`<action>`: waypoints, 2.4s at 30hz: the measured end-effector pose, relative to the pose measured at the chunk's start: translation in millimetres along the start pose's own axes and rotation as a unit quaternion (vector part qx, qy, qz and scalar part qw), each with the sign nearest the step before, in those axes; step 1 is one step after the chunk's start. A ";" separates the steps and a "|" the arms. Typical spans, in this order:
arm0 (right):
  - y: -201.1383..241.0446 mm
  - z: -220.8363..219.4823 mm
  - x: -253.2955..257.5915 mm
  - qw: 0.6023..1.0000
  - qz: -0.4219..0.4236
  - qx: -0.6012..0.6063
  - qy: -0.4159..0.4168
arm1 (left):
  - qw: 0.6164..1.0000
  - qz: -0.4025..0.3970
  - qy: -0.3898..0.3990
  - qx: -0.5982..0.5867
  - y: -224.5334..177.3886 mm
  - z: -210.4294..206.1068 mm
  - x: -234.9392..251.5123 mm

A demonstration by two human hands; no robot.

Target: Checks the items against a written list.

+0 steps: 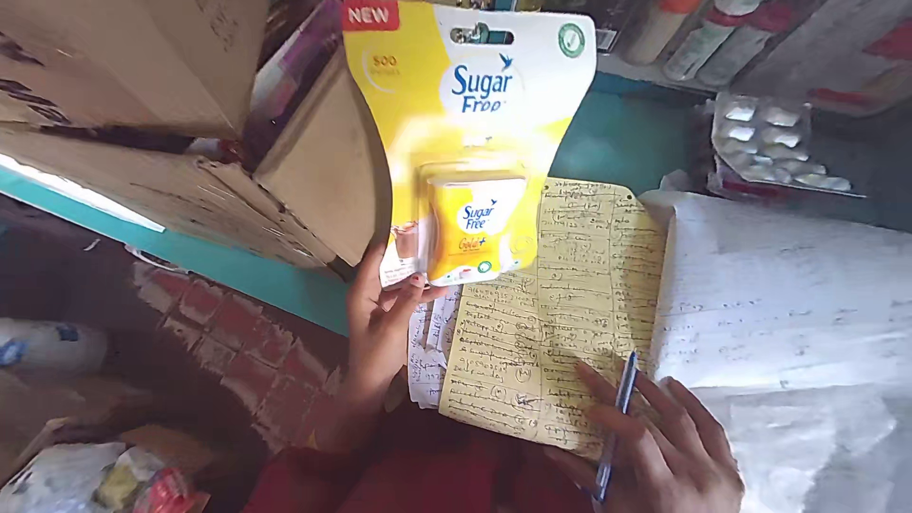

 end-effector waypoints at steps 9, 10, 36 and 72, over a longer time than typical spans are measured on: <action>0.0 -0.5 0.8 1.000 0.003 -0.005 -0.006 | 0.998 -0.067 -0.012 0.007 -0.7 0.7 -1.5; 0.0 -0.6 1.0 1.000 0.003 -0.004 -0.006 | 0.997 -0.075 -0.016 0.001 -0.7 0.6 -1.6; -0.2 2.5 3.3 1.000 0.007 0.000 0.018 | 0.991 -0.119 0.001 0.054 -1.4 -1.3 -0.8; 0.6 1.0 2.2 1.000 0.009 -0.007 0.006 | 0.995 -0.093 -0.002 0.038 -0.1 0.6 -2.3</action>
Point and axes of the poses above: each hand's wrist, its own x-axis towards the middle knuckle, its own z-axis out of the back of the hand, y = z × x, the point moved 2 cm from there along x, towards the middle knuckle, and after that the axes turned 8 degrees about -x, right-handed, at the moved point
